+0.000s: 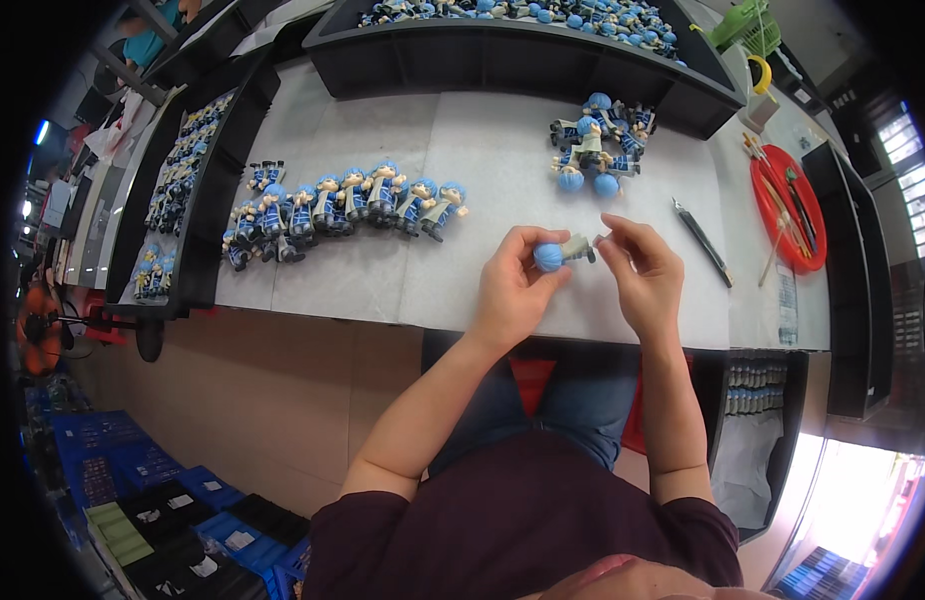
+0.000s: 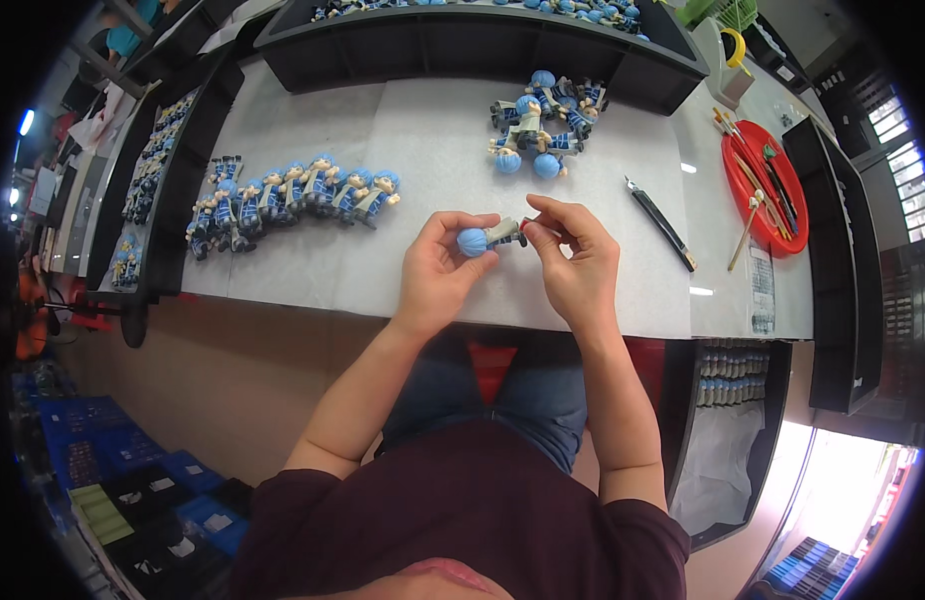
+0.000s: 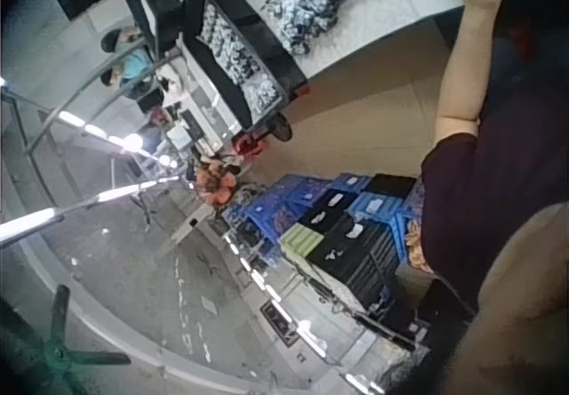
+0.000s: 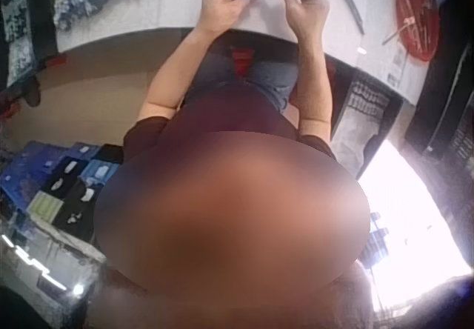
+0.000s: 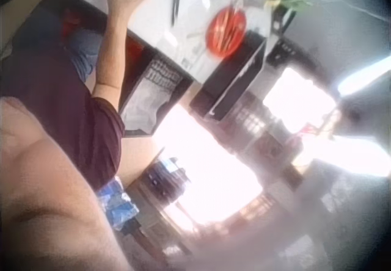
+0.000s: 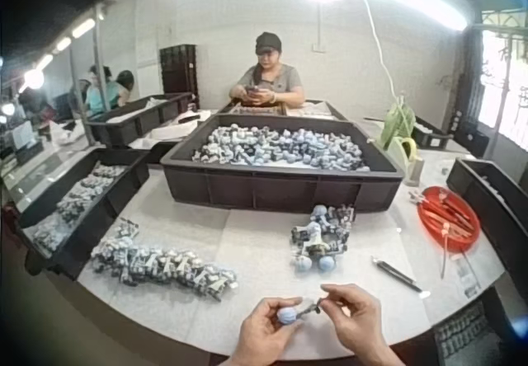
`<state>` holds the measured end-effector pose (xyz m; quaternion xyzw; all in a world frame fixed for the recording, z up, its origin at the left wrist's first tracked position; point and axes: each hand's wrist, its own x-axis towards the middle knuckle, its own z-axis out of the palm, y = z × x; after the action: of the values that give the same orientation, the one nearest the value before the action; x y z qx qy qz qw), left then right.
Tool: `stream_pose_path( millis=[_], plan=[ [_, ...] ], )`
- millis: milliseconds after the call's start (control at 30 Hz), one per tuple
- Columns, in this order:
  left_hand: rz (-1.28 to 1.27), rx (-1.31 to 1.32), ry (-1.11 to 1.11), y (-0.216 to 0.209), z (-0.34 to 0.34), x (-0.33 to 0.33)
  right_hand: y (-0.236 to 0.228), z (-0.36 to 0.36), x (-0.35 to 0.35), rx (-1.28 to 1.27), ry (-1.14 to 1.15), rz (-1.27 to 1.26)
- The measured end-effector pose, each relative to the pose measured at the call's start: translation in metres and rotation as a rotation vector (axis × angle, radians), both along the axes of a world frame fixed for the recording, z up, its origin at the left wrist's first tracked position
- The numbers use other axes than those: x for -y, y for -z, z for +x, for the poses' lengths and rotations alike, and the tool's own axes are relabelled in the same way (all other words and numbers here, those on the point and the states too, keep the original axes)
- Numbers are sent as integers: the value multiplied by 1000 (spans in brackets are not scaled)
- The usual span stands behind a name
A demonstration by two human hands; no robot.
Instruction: The person assembles small blue and white figurines at a workbench. They pick up a figurine, use a red sanding tool to smooth the head, and then place the finished item into a drawer. The process is repeated for multiple figurines.
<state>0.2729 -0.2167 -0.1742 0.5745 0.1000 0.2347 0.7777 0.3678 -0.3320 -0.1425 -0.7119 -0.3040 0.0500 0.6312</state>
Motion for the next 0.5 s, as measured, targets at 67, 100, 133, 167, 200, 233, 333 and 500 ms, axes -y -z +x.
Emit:
stream_pose_path(
  millis=[67,100,133,167,200,233,333,500],
  plan=[
    [27,-22,-33,2,1,2,1,-3,-4,59,-2,-45],
    [35,-23,-55,4,2,5,1,-6,-5,91,-2,-66],
    [43,-25,-77,6,3,6,5,-7,-6,175,-13,-70],
    [54,-28,-83,6,3,6,5,-5,-7,191,16,-104],
    [61,-35,-85,6,3,7,6,-5,-7,205,47,-141],
    [68,-42,-88,6,3,7,6,-3,-7,217,78,-178],
    [81,-97,-37,3,2,6,7,-1,-7,164,69,-121],
    [68,-40,-93,6,5,7,9,1,-9,275,84,-225]
  ],
)
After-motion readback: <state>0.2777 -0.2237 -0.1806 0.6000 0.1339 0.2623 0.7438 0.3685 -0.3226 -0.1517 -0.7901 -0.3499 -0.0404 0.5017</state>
